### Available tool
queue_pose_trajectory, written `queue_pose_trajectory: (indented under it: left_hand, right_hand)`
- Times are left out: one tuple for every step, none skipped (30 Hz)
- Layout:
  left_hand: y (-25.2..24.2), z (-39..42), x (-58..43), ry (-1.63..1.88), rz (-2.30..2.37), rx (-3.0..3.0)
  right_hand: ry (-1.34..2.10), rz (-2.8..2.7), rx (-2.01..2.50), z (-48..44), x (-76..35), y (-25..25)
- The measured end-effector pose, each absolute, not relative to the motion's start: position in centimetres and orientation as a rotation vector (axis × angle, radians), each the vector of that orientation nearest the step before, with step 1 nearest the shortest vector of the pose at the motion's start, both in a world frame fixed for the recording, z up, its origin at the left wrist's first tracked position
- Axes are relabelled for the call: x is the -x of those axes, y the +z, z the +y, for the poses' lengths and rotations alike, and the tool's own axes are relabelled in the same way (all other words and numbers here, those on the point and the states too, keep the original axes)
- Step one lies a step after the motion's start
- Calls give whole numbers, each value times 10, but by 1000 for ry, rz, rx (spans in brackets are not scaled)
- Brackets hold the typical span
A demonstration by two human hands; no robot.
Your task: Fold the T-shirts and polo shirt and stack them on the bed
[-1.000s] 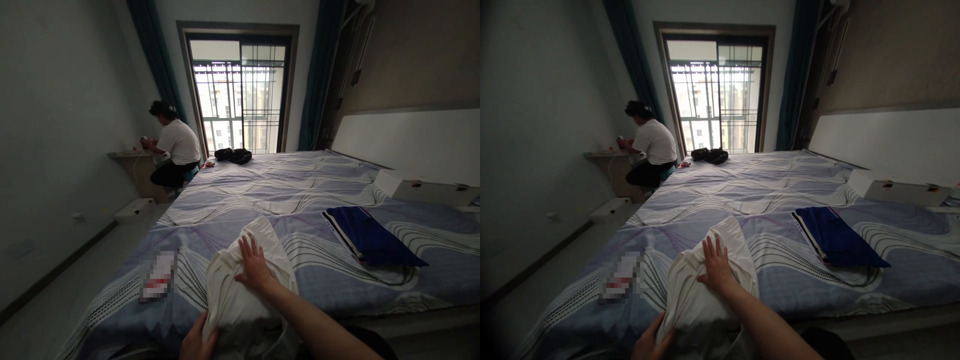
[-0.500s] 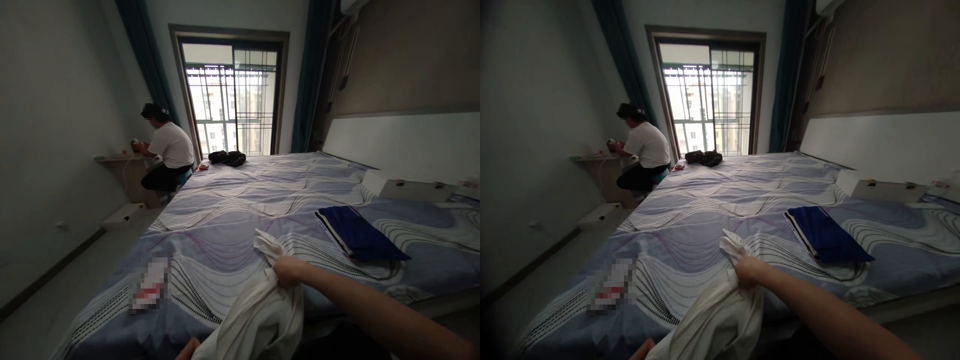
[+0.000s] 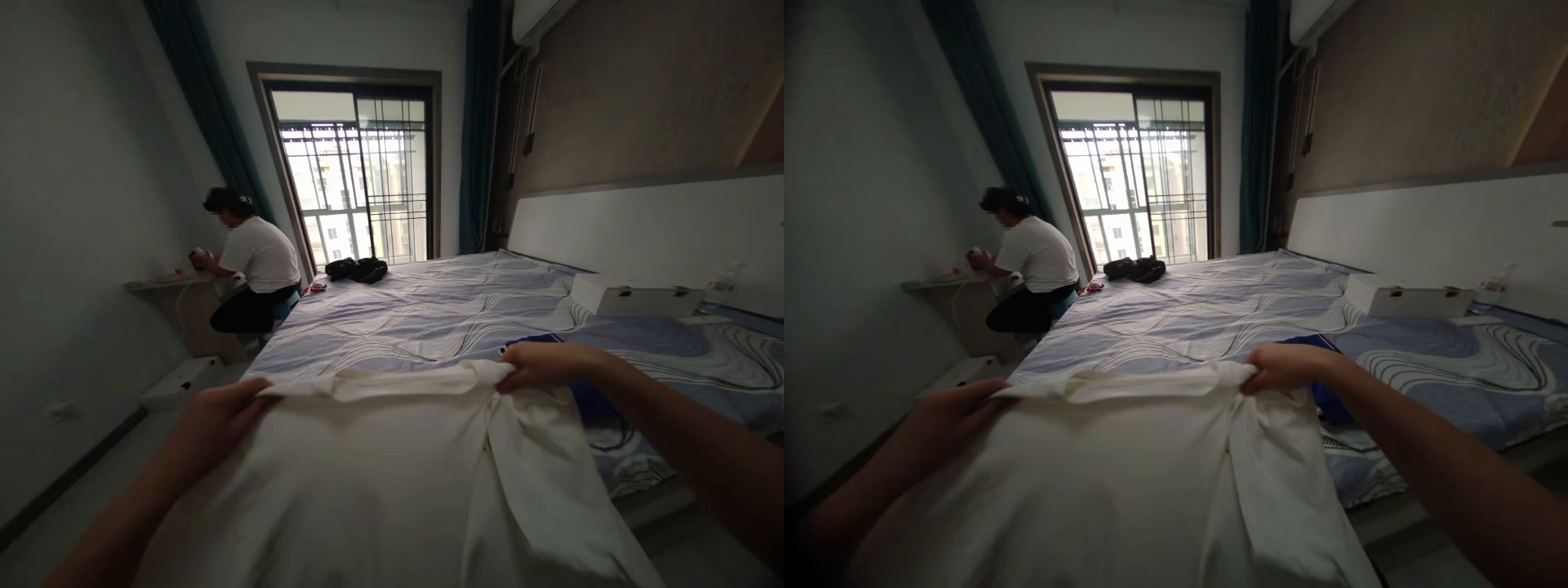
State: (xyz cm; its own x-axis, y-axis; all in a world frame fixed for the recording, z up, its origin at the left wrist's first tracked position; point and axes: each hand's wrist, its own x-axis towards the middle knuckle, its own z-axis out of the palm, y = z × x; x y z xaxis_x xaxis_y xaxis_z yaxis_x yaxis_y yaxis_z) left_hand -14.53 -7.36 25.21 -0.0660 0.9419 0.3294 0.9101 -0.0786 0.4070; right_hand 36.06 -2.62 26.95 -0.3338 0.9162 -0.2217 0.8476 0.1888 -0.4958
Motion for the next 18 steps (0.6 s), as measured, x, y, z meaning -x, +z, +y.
queue_pose_trajectory:
  left_hand:
    - [262, -51, 134, 743, 2162, -2193]
    - [264, -31, 121, 669, 2285, -2220]
    - [258, -12, 107, 632, 2408, -2207]
    - [244, 3, 94, 606, 2479, -2190]
    - [222, 14, 83, 595, 2513, -2181]
    - [195, 21, 74, 618, 2554, -2136]
    - [163, 25, 67, 591, 2606, -2032]
    - [129, 24, 63, 505, 2619, -1926]
    - [95, 22, 61, 409, 2598, -1846]
    - [64, 18, 61, 337, 2561, -1810]
    - [37, 13, 64, 353, 2547, -1844]
    - [17, 9, 67, 339, 2542, -1846]
    - [3, 7, 72, 354, 2528, -1862]
    - [-5, 5, 76, 383, 2512, -1884]
    - [-9, 6, 80, 416, 2488, -1901]
    - [-9, 8, 84, 460, 2461, -1916]
    - [-8, 10, 86, 504, 2435, -1925]
    - [-6, 12, 88, 548, 2416, -1921]
  right_hand:
    - [692, -2346, 1738, -10, -354, 269]
    - [541, -2331, 1765, 5, -347, 263]
    - [377, -2277, 1821, 19, -340, 251]
    - [204, -2189, 1895, 30, -332, 233]
    - [18, -2060, 1998, 39, -323, 209]
    - [-139, -1952, 2073, 43, -314, 181]
    - [-204, -1915, 2105, 44, -305, 150]
    - [-173, -1943, 2097, 42, -297, 116]
    - [-63, -2012, 2083, 36, -289, 83]
    - [73, -2079, 2075, 29, -283, 53]
    - [138, -2090, 2067, 21, -278, 27]
    - [103, -2048, 2033, 14, -275, 7]
    - [79, -2020, 1990, 9, -274, -5]
    - [56, -1986, 1957, 7, -275, -11]
    - [58, -1965, 1936, 8, -279, -10]
    - [87, -1959, 1931, 13, -287, -4]
    - [137, -1960, 1946, 21, -298, 5]
    - [178, -1957, 1969, 31, -314, 15]
